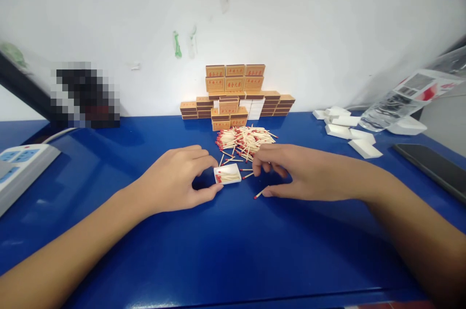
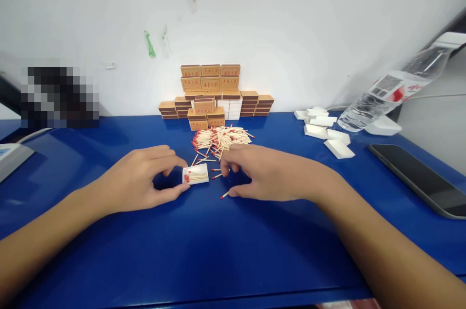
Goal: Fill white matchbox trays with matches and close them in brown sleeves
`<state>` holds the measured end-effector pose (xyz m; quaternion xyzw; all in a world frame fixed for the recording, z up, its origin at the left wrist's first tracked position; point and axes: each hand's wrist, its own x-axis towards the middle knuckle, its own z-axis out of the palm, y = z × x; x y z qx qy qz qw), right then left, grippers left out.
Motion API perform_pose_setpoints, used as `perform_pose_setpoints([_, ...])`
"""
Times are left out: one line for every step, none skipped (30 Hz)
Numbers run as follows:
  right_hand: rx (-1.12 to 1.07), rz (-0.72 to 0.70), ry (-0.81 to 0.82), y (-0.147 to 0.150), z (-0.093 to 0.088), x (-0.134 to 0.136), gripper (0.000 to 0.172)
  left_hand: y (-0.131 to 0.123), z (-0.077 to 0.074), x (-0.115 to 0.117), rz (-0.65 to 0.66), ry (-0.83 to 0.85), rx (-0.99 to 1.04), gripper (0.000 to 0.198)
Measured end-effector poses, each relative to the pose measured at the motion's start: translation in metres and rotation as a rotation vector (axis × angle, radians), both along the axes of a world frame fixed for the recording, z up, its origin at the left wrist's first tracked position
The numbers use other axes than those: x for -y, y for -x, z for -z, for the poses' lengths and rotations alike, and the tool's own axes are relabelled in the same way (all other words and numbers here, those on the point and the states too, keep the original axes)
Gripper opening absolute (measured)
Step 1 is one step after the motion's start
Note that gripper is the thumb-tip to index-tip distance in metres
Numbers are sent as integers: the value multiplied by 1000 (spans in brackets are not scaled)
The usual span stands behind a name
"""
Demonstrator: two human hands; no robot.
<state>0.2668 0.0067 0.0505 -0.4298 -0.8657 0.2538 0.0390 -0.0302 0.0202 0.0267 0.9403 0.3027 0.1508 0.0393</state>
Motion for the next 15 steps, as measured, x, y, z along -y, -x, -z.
perform_pose_setpoints([-4,-4,4,1,0,0,29,1,0,0,-1,-3,-1,21])
perform_pose_setpoints([-13,-9,-6,3,2,0,29,1,0,-1,-2,-6,-4,21])
perform_pose_setpoints([-27,-15,-24,4,3,0,27,2,-1,-1,-4,-12,-7,21])
perform_pose_setpoints([-42,-22,-45,6,5,-1,26,2,-1,-1,-7,-19,-10,22])
perform_pose_setpoints([-55,-28,-65,7,8,-2,26,2,-2,-1,-9,-28,-11,22])
perform_pose_setpoints([-64,-33,-85,8,10,-3,25,2,-3,-1,-12,-37,-9,23])
perform_pose_setpoints([-68,-37,-101,9,12,-3,24,3,-3,-1,-14,-46,-5,23])
perform_pose_setpoints([-68,-40,-111,9,14,-4,22,2,-4,-1,-13,-50,-1,22])
perform_pose_setpoints([-66,-40,-117,10,16,-5,19,2,-4,-1,-13,-51,2,22])
perform_pose_setpoints([-65,-35,-121,11,18,-5,15,2,-4,-1,-13,-49,2,21])
perform_pose_setpoints([-68,-30,-126,12,19,-6,12,2,-4,-1,-14,-45,0,21])
perform_pose_setpoints([-71,-25,-128,13,19,-6,12,2,-3,-1,-14,-38,-3,21])
perform_pose_setpoints([-72,-20,-124,14,19,-6,14,2,-2,-1,-12,-29,-7,21])
perform_pose_setpoints([-68,-14,-117,15,19,-6,16,2,-1,-1,-10,-21,-10,21])
perform_pose_setpoints([-60,-7,-107,17,19,-5,17,2,-1,-1,-5,-15,-10,21])
